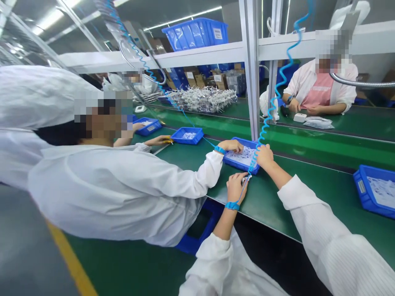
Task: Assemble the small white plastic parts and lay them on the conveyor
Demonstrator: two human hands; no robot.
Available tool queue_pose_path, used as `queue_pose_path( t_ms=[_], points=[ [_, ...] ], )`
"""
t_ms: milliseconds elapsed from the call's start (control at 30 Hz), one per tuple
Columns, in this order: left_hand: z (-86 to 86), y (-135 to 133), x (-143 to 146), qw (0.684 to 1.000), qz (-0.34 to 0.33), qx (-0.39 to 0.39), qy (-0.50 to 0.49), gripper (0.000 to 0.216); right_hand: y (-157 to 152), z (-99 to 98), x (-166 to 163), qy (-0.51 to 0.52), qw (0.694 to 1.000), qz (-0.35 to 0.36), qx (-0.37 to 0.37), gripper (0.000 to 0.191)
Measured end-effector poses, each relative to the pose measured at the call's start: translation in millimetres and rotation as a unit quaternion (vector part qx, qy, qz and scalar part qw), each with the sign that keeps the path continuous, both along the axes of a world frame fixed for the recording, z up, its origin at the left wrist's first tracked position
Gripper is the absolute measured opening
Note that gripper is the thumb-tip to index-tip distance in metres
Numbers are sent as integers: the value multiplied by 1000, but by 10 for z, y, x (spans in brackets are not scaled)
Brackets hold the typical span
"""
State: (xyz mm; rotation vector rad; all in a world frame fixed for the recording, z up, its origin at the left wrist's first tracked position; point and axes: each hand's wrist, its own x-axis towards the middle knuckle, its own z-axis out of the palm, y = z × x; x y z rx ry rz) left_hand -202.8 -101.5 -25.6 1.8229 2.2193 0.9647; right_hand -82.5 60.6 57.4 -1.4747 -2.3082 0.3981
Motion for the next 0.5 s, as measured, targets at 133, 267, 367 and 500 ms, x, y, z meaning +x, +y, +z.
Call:
queue_pose_path(
  t_ms=[133,267,367,500],
  points=[
    [20,-18,10,1000,-15,-12,10,25,-17,33,76,108,994,30,2,13],
    [71,-39,64,999,-37,-19,22,19,-140,26,436,234,971,56,5,19],
    [119,-33,117,996,-87,-30,18,15,-299,-152,910,388,917,66,-68,24],
    [134,56,318,985,-171,-26,2,12,-535,-500,1653,495,852,46,-167,37]
  ],
)
